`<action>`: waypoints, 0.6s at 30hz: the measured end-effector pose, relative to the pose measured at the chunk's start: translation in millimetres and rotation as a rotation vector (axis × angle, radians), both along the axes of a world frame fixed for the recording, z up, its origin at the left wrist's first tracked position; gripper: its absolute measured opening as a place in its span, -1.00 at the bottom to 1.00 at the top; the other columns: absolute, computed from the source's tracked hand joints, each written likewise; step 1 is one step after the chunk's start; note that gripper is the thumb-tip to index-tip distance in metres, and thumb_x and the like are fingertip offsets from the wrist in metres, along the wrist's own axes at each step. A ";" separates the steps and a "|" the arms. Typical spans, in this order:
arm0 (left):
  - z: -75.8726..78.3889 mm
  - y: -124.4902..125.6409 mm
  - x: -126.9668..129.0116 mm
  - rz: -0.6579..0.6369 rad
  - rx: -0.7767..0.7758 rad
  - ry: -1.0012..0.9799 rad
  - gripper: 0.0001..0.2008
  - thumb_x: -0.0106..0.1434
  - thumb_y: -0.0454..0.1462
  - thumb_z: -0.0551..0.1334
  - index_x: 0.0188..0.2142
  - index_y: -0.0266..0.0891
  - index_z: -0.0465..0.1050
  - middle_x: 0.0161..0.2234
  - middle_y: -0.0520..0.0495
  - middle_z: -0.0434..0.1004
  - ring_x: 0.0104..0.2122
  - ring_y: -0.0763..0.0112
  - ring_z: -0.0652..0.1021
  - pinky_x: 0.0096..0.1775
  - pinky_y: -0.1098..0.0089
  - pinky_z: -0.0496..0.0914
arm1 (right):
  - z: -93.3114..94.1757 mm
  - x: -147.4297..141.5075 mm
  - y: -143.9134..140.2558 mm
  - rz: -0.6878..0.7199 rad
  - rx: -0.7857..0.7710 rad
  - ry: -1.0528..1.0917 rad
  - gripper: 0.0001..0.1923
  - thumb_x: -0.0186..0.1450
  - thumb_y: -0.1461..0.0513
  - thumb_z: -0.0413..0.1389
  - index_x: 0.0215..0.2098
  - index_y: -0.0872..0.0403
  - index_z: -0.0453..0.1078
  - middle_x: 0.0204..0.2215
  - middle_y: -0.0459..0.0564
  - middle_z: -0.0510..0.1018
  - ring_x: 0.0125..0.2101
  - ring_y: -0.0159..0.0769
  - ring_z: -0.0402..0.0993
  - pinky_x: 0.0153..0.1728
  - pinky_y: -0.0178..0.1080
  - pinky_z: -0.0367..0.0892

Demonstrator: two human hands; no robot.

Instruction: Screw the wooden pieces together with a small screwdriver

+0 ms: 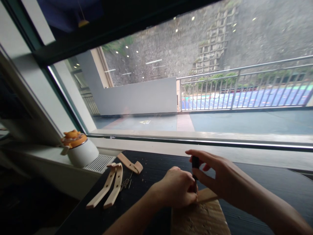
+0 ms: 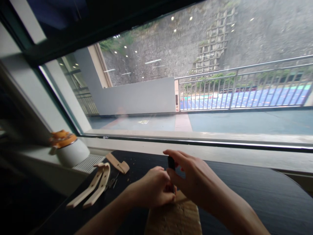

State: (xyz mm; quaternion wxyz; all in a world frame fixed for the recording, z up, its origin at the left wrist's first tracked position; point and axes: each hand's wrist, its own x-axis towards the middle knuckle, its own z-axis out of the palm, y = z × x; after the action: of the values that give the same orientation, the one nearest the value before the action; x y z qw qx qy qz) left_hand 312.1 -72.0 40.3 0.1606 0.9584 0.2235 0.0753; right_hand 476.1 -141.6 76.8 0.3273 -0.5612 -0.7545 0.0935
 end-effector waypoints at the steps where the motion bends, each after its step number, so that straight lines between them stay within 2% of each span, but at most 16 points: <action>1: -0.1 0.1 0.0 -0.002 0.004 -0.003 -0.88 0.11 -0.26 0.20 -0.47 -0.20 0.52 -0.48 0.05 0.59 -0.40 0.37 0.56 -0.16 0.40 0.32 | 1.6 0.0 -1.4 0.011 -0.001 0.011 -0.60 0.29 0.22 0.05 0.10 -0.08 0.35 -0.21 -0.05 0.62 -0.36 -0.29 0.56 -0.43 -0.31 0.39; 5: 0.0 -0.3 0.5 0.001 0.010 -0.003 -0.86 0.12 -0.26 0.20 -0.50 -0.21 0.51 -0.52 0.05 0.57 -0.42 0.37 0.55 -0.12 0.37 0.31 | 4.2 -0.8 -1.0 0.034 -0.026 0.033 -0.70 0.31 0.21 0.03 0.01 -0.06 0.40 -0.24 -0.07 0.63 -0.36 -0.32 0.56 -0.40 -0.33 0.40; 9: 1.4 -1.6 0.5 0.006 -0.009 -0.003 -0.86 0.12 -0.28 0.19 -0.47 -0.20 0.54 -0.47 0.04 0.60 -0.36 0.36 0.57 -0.08 0.38 0.30 | -1.3 -1.2 6.9 -0.036 -0.001 -0.018 -0.79 0.29 0.18 0.07 -0.11 -0.01 0.41 -0.41 -0.10 0.60 -0.47 -0.33 0.50 -0.47 -0.31 0.35; 11: 2.0 -1.8 0.3 0.011 -0.020 0.003 -0.86 0.12 -0.27 0.19 -0.46 -0.20 0.53 -0.47 0.04 0.60 -0.36 0.36 0.57 -0.10 0.39 0.31 | -4.1 -0.7 8.9 -0.058 0.009 -0.051 -0.77 0.29 0.14 0.08 -0.11 -0.01 0.39 -0.47 -0.13 0.57 -0.52 -0.33 0.46 -0.51 -0.30 0.32; 15: 0.9 -0.9 0.0 -0.005 -0.017 -0.003 -0.87 0.12 -0.25 0.19 -0.48 -0.22 0.49 -0.50 0.07 0.55 -0.42 0.41 0.54 -0.13 0.38 0.32 | -1.7 0.5 3.4 -0.015 0.007 -0.009 -0.57 0.26 0.21 0.10 0.10 -0.10 0.32 -0.22 -0.09 0.60 -0.40 -0.32 0.53 -0.44 -0.31 0.37; 18: -1.8 0.0 0.0 -0.004 -0.024 -0.026 -0.89 0.10 -0.26 0.21 -0.49 -0.21 0.49 -0.45 0.08 0.57 -0.36 0.40 0.55 -0.04 0.36 0.28 | 3.8 1.3 -3.3 0.057 -0.011 0.061 -0.64 0.31 0.25 0.03 0.06 -0.07 0.38 -0.20 -0.06 0.62 -0.34 -0.33 0.55 -0.37 -0.32 0.40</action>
State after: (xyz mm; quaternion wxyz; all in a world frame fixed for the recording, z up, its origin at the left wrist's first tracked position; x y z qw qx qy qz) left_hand 312.1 -72.0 38.6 0.1751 0.9558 0.2205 0.0849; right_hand 477.4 -144.9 80.6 0.3444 -0.5381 -0.7593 0.1239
